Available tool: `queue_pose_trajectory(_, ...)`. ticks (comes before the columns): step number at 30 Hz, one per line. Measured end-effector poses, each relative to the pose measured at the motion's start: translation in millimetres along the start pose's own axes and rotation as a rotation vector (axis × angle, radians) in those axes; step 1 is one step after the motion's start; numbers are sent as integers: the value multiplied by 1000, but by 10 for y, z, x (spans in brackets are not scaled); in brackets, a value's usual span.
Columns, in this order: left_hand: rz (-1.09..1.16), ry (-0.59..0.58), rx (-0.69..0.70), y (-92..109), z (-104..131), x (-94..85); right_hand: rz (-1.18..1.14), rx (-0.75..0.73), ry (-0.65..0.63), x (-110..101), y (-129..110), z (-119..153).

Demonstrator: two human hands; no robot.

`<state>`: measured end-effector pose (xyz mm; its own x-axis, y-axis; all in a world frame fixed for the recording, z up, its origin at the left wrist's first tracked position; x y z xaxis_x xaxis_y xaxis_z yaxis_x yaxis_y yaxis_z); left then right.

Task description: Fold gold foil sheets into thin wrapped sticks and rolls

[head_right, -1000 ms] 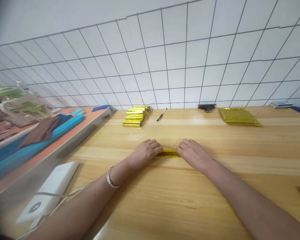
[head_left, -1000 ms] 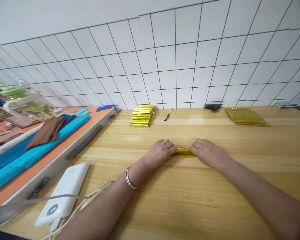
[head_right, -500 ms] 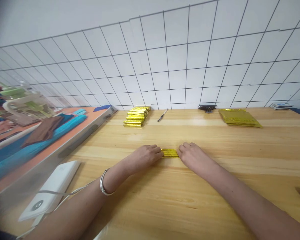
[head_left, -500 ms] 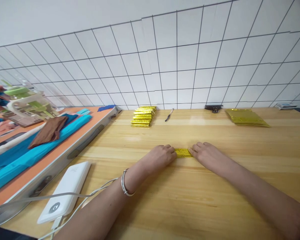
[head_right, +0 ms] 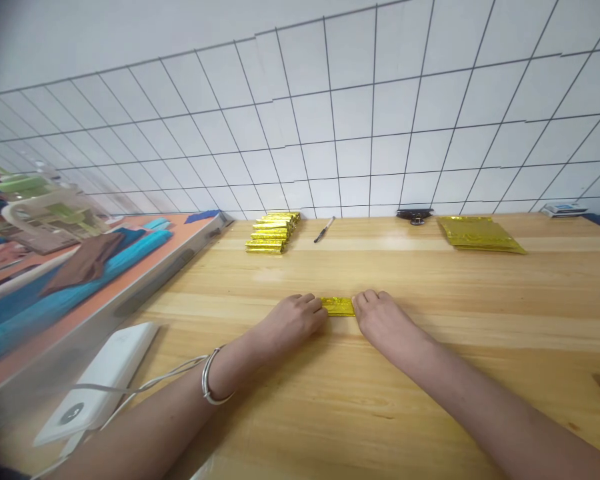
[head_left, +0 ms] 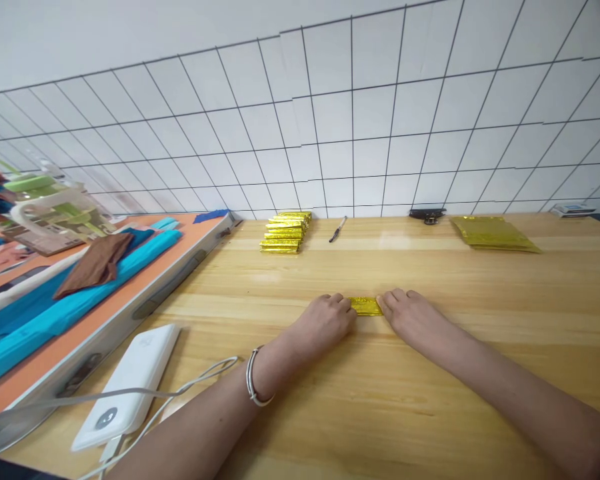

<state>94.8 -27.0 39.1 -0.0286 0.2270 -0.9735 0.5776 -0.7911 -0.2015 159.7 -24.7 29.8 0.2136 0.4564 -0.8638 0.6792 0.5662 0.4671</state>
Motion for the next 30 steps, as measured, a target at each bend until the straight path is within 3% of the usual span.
queue_pose_trajectory(11, 12, 40, -16, -13, 17, 1, -7, 43, -59, -2, -20, -17)
queue_pose_trajectory(17, 6, -6, -21, 49, 10, -14, 36, 83, -122, 94, -91, -6)
queue_pose_trajectory(23, 6, -38, -93, 167, -28, 34, 104, 78, -82, 167, -171, 26)
queue_pose_trajectory(30, -5, 27, -125, 229, -27, 92, 118, 81, -115, 210, -192, 18)
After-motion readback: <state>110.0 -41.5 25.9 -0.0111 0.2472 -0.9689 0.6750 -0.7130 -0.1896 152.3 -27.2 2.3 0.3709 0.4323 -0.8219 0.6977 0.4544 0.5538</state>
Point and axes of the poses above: each hand's wrist, its own z-axis away from the middle knuckle, its own x-axis out of the palm, y = z × x, the point moved 10 cm from there along -z, towards the middle knuckle, and after that the axes turned 5 degrees about y, right-handed, at the moved point
